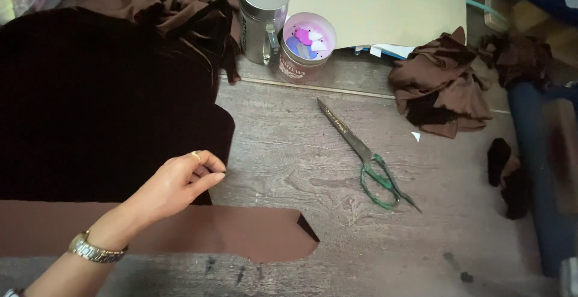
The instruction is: The person uses green-handled shears to cut a strip of brown fabric along a straight edge on a table. After cutting, the person smooths the fabric and uses a yellow ruler to measure and mark the material with a small tool.
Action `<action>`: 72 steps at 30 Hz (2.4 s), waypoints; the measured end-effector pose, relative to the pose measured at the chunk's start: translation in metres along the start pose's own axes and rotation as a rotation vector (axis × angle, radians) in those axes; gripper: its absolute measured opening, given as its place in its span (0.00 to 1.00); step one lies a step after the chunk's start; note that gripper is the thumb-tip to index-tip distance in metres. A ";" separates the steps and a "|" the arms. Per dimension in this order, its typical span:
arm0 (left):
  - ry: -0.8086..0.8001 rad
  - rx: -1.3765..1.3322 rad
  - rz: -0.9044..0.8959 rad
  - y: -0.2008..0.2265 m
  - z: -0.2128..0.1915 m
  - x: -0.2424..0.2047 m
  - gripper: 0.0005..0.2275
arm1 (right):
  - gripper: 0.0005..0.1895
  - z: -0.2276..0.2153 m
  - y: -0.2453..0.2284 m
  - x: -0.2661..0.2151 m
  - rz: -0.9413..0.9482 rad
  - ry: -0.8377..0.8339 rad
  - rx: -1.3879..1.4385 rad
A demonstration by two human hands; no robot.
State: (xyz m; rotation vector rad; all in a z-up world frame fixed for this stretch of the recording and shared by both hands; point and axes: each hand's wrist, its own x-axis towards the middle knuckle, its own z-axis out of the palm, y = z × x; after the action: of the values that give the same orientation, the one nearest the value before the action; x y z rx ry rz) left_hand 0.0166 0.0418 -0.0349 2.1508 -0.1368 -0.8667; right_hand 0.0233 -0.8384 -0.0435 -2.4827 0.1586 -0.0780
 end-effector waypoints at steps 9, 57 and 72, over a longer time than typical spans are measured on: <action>0.069 0.084 -0.013 -0.027 -0.007 -0.017 0.08 | 0.04 0.149 -0.288 -0.065 0.344 0.390 -0.054; 0.511 0.402 -0.077 -0.355 -0.219 -0.117 0.10 | 0.11 0.432 -0.431 -0.215 0.179 -0.373 -0.307; 0.507 0.158 -0.039 -0.336 -0.218 -0.156 0.09 | 0.15 0.404 -0.434 -0.228 0.108 -0.428 -0.106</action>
State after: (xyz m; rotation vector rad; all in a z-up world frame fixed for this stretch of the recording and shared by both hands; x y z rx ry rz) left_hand -0.0270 0.4652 -0.0926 2.4581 0.0976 -0.3164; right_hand -0.1234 -0.2226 -0.1033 -2.5252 0.1156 0.5146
